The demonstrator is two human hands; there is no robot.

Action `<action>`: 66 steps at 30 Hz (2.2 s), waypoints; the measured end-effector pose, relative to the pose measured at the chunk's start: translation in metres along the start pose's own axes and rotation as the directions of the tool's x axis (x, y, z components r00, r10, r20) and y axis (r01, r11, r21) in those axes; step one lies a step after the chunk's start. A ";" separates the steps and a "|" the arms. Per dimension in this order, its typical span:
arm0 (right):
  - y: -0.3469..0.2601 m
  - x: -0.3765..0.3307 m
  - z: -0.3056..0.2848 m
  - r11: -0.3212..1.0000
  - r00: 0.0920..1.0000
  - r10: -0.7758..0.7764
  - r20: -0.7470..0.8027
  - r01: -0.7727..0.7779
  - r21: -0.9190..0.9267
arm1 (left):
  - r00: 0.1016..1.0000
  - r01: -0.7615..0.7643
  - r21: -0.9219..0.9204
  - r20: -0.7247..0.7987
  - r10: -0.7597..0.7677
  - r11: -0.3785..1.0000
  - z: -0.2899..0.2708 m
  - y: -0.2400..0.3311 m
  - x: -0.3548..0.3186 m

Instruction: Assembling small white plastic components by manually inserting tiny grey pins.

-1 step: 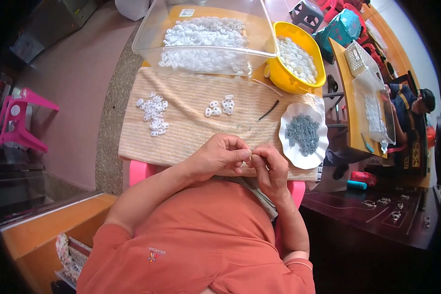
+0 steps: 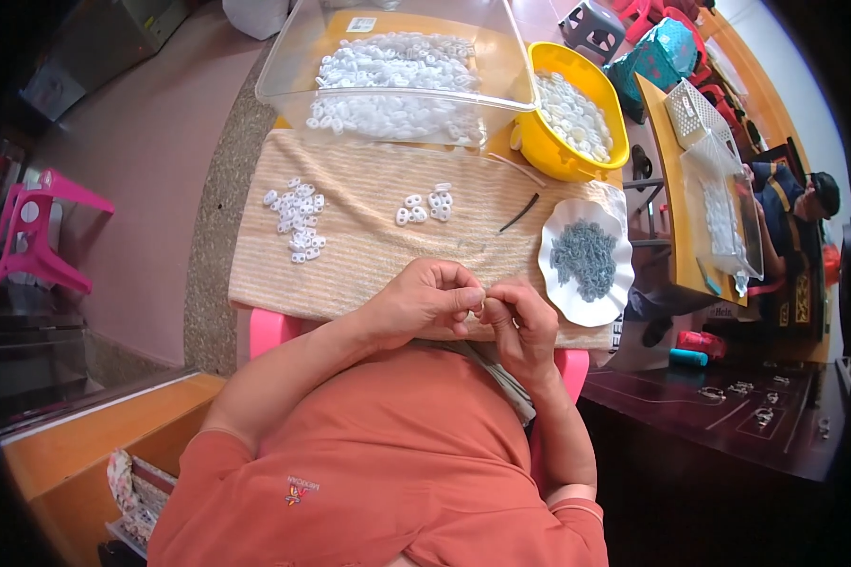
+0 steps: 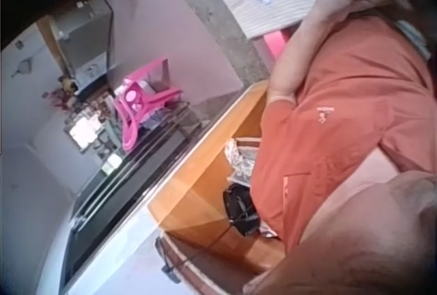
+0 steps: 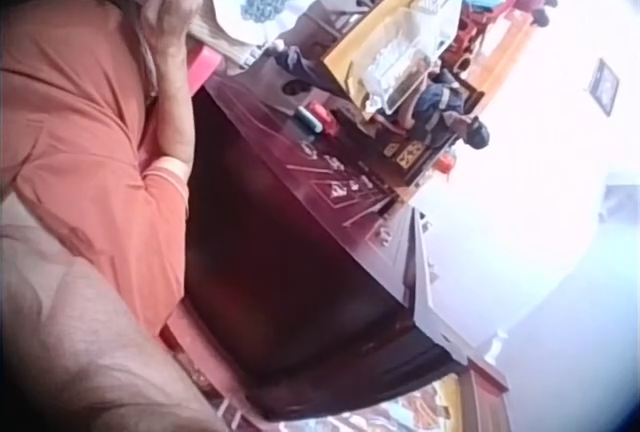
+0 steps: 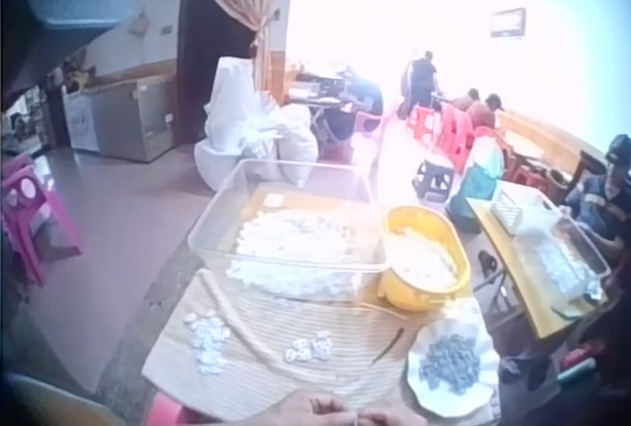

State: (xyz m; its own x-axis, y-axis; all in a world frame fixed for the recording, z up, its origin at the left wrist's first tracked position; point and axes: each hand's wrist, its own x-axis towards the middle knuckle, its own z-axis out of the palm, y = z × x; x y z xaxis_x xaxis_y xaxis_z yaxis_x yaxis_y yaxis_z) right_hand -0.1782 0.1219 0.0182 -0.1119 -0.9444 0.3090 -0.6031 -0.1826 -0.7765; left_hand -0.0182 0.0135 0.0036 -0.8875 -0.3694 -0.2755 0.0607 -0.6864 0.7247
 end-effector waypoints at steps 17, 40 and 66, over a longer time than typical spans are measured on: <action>0.028 -0.010 0.011 0.919 0.945 0.311 -0.105 -0.270 0.288 | 0.995 -0.041 -0.202 -0.097 0.022 0.978 0.002 0.004 -0.003; 0.026 -0.010 0.016 0.946 0.967 0.232 -0.104 -0.200 0.255 | 0.988 -0.147 -0.003 -0.038 0.147 0.989 0.002 -0.006 -0.001; 0.020 -0.006 0.016 0.744 0.910 0.412 -0.042 -0.310 0.592 | 0.984 -0.101 -0.139 -0.158 0.079 0.985 0.002 -0.004 -0.002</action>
State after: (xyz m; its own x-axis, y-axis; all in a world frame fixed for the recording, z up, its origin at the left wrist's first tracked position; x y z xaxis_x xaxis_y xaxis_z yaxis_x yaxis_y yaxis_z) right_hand -0.1769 0.1192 -0.0079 -0.3836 -0.9234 -0.0161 0.0538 -0.0049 -0.9985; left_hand -0.0175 0.0183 0.0023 -0.7969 -0.5165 -0.3134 0.2132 -0.7258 0.6540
